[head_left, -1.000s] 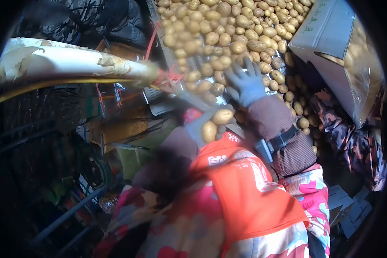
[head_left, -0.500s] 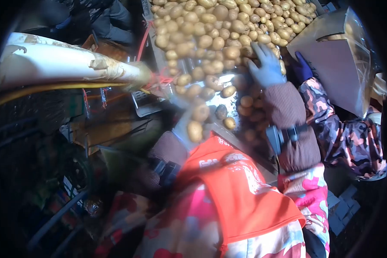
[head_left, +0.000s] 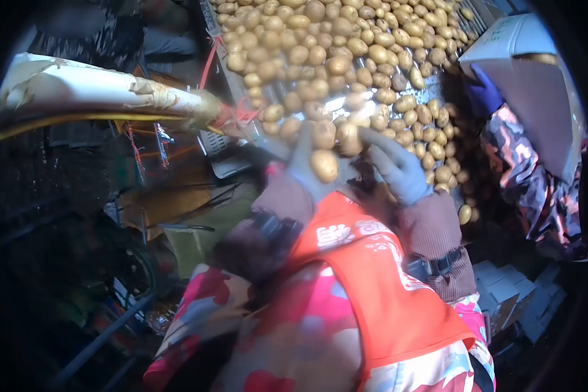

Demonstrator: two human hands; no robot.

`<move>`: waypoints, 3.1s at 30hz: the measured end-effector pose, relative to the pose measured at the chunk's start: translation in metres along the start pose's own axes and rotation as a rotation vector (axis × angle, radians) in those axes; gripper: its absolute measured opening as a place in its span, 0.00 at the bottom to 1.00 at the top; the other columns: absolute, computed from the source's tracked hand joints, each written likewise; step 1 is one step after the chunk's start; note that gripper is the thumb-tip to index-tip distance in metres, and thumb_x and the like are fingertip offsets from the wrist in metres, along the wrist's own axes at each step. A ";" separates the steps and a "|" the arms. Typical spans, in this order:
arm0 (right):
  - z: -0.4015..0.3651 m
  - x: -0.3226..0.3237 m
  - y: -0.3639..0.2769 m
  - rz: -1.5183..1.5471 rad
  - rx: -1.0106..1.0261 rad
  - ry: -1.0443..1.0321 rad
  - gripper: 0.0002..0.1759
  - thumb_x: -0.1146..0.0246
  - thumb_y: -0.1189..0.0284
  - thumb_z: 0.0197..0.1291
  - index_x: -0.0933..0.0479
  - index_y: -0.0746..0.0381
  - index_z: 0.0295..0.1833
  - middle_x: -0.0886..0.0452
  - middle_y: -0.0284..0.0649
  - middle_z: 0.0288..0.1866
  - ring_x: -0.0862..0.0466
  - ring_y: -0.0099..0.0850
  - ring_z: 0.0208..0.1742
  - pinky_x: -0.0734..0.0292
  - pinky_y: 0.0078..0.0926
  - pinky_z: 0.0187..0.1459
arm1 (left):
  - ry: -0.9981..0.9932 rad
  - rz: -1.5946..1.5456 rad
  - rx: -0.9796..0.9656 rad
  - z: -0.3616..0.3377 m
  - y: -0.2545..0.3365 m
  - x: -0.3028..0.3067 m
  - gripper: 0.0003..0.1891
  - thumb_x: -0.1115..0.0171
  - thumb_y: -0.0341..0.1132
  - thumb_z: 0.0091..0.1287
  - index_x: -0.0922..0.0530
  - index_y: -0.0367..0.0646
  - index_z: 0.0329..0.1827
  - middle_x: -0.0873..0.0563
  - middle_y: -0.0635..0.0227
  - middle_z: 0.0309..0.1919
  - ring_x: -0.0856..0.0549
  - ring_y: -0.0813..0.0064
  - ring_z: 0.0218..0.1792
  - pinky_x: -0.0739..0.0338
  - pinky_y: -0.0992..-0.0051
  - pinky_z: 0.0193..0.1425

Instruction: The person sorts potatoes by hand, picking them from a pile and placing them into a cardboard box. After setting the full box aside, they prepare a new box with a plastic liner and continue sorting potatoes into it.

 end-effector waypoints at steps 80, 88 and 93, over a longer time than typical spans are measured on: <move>-0.805 -0.027 0.778 -0.579 -0.910 0.573 0.18 0.33 0.53 0.60 0.16 0.57 0.40 0.13 0.46 0.37 0.12 0.48 0.40 0.18 0.51 0.42 | 0.084 0.770 1.472 -0.157 -0.714 0.361 0.38 0.47 0.65 0.75 0.28 0.40 0.72 0.17 0.51 0.59 0.16 0.58 0.59 0.23 0.59 0.68; -0.765 -0.111 0.568 -0.717 -0.517 0.107 0.14 0.37 0.56 0.59 0.16 0.55 0.38 0.14 0.42 0.34 0.12 0.44 0.32 0.18 0.47 0.34 | -0.922 2.280 -0.256 -0.148 -0.683 0.270 0.41 0.29 0.48 0.61 0.32 0.36 0.75 0.23 0.40 0.65 0.23 0.41 0.64 0.27 0.53 0.70; -0.728 -0.131 0.471 -0.755 -0.509 0.083 0.12 0.39 0.59 0.63 0.20 0.56 0.39 0.15 0.44 0.30 0.13 0.44 0.29 0.20 0.49 0.29 | -0.433 2.532 0.654 -0.137 -0.582 0.336 0.47 0.26 0.52 0.56 0.34 0.41 0.77 0.16 0.45 0.57 0.16 0.41 0.59 0.21 0.52 0.64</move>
Point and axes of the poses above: each hand's wrist, its own z-axis towards the middle knuckle, its own x-axis out of the back of the hand, y = z × x, the point moved 4 cm from there along z, towards the middle knuckle
